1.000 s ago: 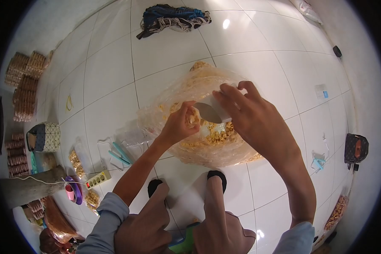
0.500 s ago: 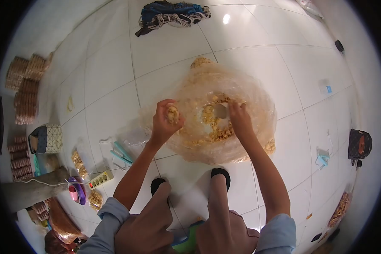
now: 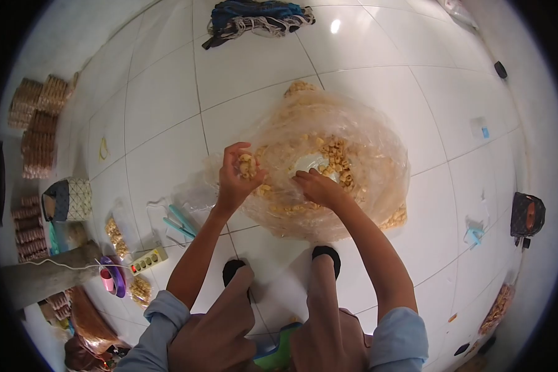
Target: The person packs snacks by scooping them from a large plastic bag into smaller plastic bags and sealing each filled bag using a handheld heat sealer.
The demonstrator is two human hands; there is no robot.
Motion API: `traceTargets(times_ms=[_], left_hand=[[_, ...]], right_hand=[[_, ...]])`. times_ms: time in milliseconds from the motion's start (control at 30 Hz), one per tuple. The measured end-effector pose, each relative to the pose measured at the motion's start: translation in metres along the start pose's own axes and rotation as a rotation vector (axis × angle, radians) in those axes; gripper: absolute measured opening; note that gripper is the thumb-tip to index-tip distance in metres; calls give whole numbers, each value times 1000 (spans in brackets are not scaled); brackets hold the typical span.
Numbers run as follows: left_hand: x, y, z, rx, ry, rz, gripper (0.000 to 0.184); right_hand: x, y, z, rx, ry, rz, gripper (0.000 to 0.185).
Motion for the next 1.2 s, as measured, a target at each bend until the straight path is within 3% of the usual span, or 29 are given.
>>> traceTargets(times_ms=[67, 200, 300, 500, 667, 733, 900, 1067, 1200], left_hand=[[2, 1, -1, 6, 7, 7, 54], [3, 1, -3, 21, -27, -5, 53], [4, 1, -1, 24, -28, -11, 53], [-5, -2, -5, 55, -3, -45, 54], [-34, -15, -17, 109, 25, -54, 58], [-39, -18, -29, 215, -73, 24, 60], [-54, -22, -44, 255, -185, -2, 63], [-50, -22, -52, 259, -240, 58, 64], [-48, -22, -56, 229, -281, -75, 66]], right_hand=[[-8, 2, -1, 104, -58, -113, 50], [-5, 0, -17, 35, 75, -84, 57], [-22, -3, -34, 81, -64, -238, 65], [-33, 32, 42, -119, -303, -356, 66], [-33, 66, 119, -181, -229, -395, 65], [-29, 77, 155, -283, -254, -376, 65], [7, 90, 247, -410, -102, -381, 66], [35, 80, 273, -358, -10, -401, 64], [58, 64, 262, -313, 233, -286, 62]])
Point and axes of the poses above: each hand's wrist, its own y-axis away from the middle knuckle, its own z-axis out of the back of the hand, x = y × z, the point moved 9 cm from there along -y, towards the middle knuckle, and after that the axes turned 4 degrees about x, right-handed, at the moved point
